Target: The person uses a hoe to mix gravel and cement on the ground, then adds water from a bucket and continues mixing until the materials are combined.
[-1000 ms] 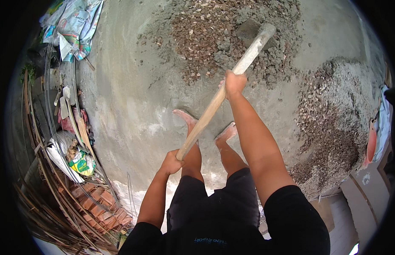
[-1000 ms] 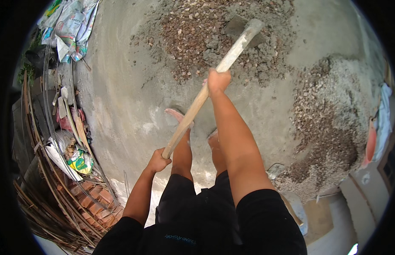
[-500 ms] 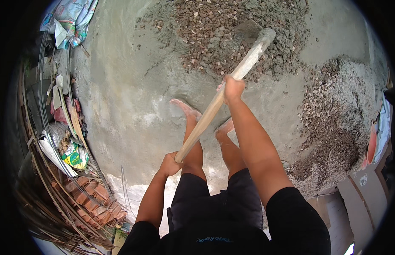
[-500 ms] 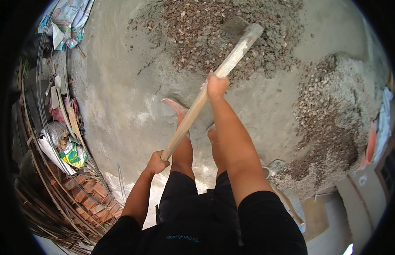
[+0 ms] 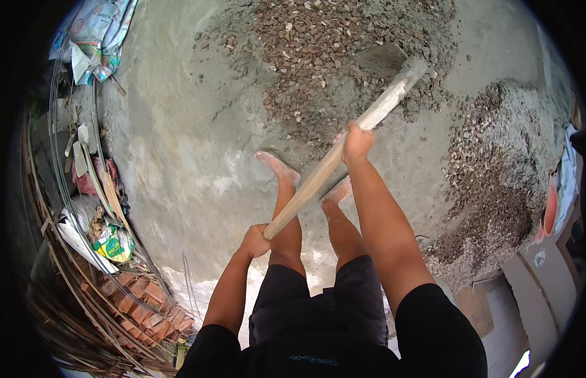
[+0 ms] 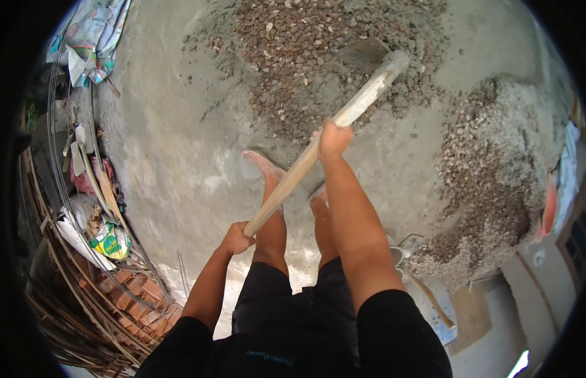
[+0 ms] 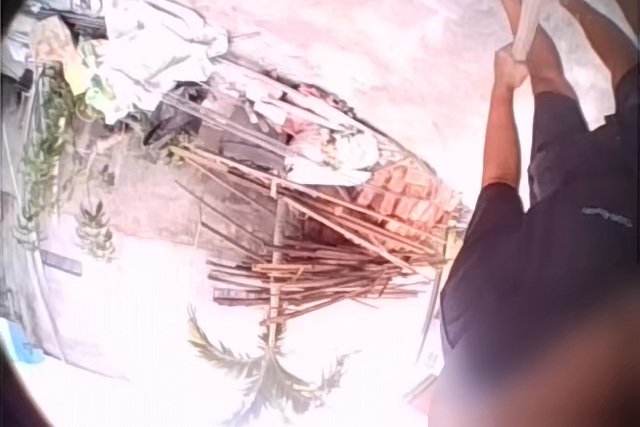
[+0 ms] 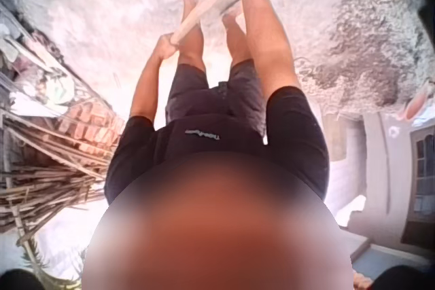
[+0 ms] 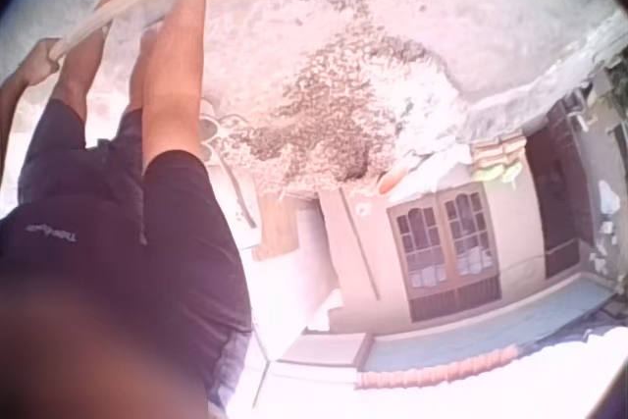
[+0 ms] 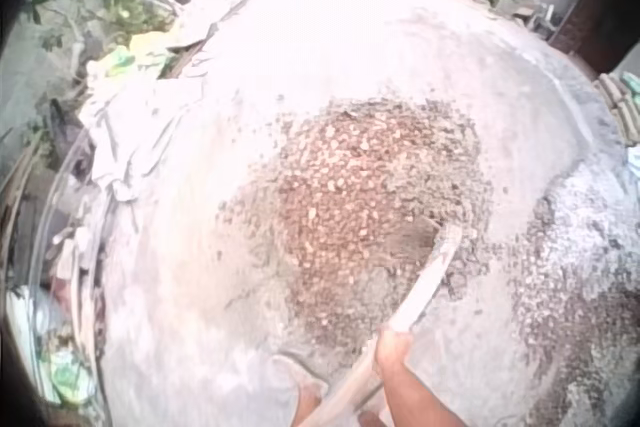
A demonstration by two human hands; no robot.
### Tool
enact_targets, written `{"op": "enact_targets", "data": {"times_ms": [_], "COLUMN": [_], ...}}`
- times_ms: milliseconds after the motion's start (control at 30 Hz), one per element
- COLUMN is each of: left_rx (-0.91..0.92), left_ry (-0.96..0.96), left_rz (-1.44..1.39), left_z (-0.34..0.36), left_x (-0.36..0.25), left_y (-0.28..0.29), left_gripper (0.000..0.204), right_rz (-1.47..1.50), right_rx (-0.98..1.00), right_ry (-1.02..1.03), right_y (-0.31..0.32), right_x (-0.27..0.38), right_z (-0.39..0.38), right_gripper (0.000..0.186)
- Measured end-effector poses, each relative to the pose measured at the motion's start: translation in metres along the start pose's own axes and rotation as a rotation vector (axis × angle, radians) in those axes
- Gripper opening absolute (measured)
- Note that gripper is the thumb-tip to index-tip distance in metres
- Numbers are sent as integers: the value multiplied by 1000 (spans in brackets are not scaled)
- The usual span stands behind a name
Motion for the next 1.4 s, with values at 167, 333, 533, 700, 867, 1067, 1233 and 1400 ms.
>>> {"op": "enact_targets", "data": {"times_ms": [167, 333, 533, 700, 867, 1067, 1233, 1400], "left_rx": [-85, -74, -106, -79, -81, -174, -21, -4], "left_ry": [108, -180, -403, -132, 61, -396, -128, -5], "left_rz": [172, 311, 102, 264, 415, 311, 71, 104], "left_z": [-85, -32, 59, 0, -89, -1, 33, -75], "left_x": [57, -70, -201, -134, -104, -279, -265, -193], "left_y": [45, 40, 11, 38, 54, -24, -58, -61], "left_gripper": [31, 19, 21, 27, 29, 24, 24, 32], "right_rz": [135, 210, 96, 201, 207, 170, -127, 50], "right_rx": [68, -31, -125, -54, -27, -133, -1, 63], "right_ry": [-156, 148, 300, 50, -130, 246, 41, 9], "right_y": [3, 54, 58, 50, 64, 119, 70, 92], "right_x": [-65, 91, 184, 66, 62, 252, 172, 123], "right_z": [-83, -59, 98, 82, -21, 98, 183, 99], "right_gripper": [28, 7, 10, 8, 10, 13, 24, 32]}}
Point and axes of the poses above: each hand's wrist, its own z-axis towards the middle knuckle, its own y-axis out of the back of the hand, x = y × z, the point moved 10 cm from there along z, towards the middle knuckle, and after that the axes turned 9 degrees about y, right-handed, at the moved point
